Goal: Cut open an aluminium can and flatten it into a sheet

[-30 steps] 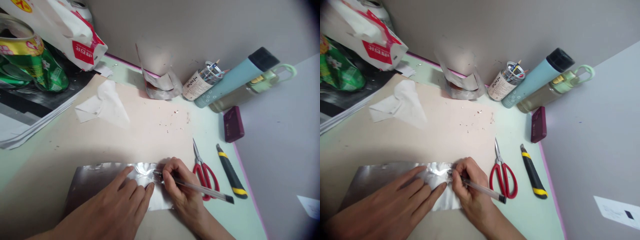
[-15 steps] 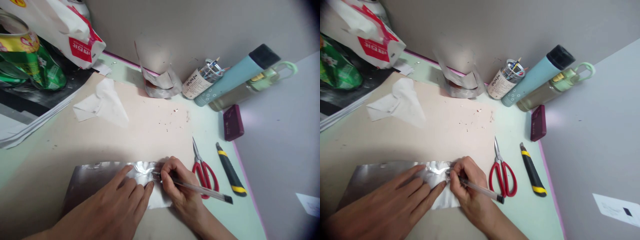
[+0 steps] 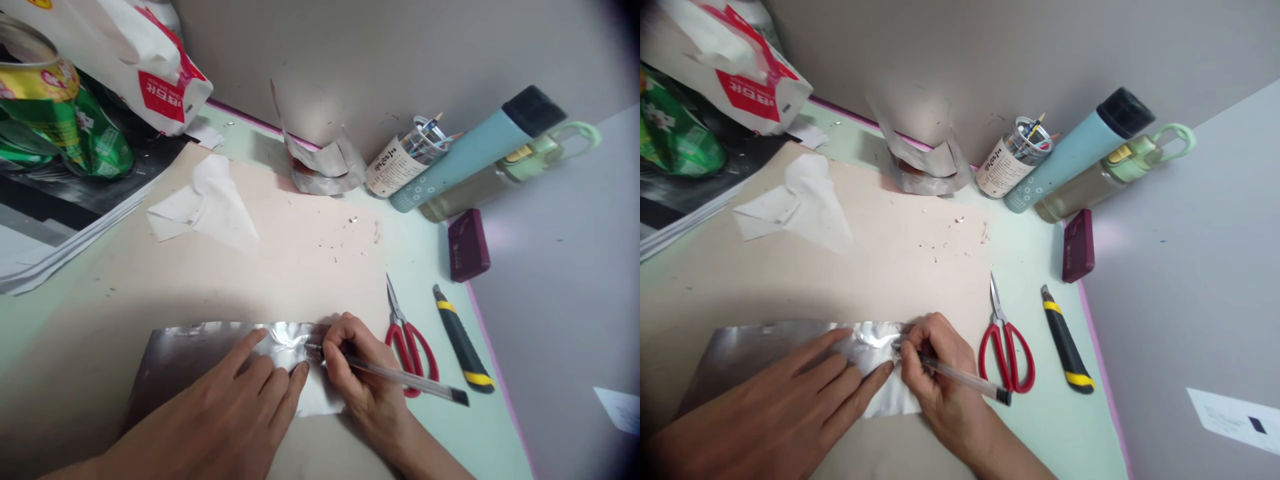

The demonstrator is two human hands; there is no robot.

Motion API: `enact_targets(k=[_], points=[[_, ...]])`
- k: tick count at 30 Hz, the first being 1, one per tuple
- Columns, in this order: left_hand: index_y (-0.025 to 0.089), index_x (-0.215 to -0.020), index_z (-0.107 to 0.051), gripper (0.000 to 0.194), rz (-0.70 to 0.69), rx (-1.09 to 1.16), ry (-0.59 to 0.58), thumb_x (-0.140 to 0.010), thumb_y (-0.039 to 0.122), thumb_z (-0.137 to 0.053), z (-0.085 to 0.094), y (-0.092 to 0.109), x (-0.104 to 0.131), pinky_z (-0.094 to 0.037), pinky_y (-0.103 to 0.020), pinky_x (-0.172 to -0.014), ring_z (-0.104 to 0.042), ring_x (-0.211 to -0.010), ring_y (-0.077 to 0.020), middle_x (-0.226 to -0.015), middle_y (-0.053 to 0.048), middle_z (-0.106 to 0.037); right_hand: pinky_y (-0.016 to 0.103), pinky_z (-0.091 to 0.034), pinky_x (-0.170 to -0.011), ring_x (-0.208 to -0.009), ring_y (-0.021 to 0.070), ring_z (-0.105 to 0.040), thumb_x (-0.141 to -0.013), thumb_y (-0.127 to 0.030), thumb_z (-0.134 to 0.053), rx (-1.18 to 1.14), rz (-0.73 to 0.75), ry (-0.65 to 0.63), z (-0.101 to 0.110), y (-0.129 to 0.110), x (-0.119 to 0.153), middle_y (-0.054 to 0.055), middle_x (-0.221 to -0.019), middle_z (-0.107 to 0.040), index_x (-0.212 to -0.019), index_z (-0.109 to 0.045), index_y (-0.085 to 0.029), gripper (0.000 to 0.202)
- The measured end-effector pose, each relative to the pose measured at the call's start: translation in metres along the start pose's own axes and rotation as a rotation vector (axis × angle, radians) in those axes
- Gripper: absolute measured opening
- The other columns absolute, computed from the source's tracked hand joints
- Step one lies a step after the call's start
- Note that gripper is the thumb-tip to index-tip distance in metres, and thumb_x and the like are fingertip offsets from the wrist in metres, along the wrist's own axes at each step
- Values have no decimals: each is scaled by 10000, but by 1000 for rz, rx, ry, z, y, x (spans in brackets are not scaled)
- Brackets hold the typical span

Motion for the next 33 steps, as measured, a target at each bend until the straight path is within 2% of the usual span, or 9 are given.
enact_targets(k=[11, 19, 25, 33], points=[[130, -1220, -644, 343, -2, -3, -5, -980, 173, -404, 1, -1, 0, -256, -481, -1055, -612, -816, -234, -937, -72, -753, 289, -348, -581, -667, 140, -461, -1003, -228, -516, -22, 11, -30, -2, -3, 0, -7, -775, -500, -814, -484, -227, 191], [121, -1269, -628, 359, 12, 30, -8, -957, 208, -472, -1, -2, 1, -244, -474, -1073, -594, -843, -234, -944, -74, -733, 294, -343, -572, -663, 146, -456, -1003, -219, -504, -6, 17, -20, -1, -1, 1, -5, -772, -486, -824, -482, -227, 181], [132, -1243, -647, 346, 6, 14, -10, -951, 199, -474, 1, -1, 1, -255, -473, -1059, -589, -817, -229, -887, -59, -725, 287, -339, -580, -669, 136, -450, -999, -209, -528, -5, 29, -30, -1, -3, 2, -12, -779, -488, -839, -494, -231, 165], [124, -1253, -630, 345, -7, 26, -8, -958, 201, -468, -1, 0, 2, -253, -482, -1070, -611, -863, -233, -980, -74, -745, 296, -335, -581, -668, 143, -442, -1000, -213, -521, -9, 29, -62, -3, -4, 1, -10, -774, -469, -823, -486, -228, 181]])
Point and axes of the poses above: each hand's wrist, its own x-axis away from the middle knuckle, its own z-axis out of the back of the hand, y = z × x, the point moved 9 cm from there along -x, towards the middle knuckle
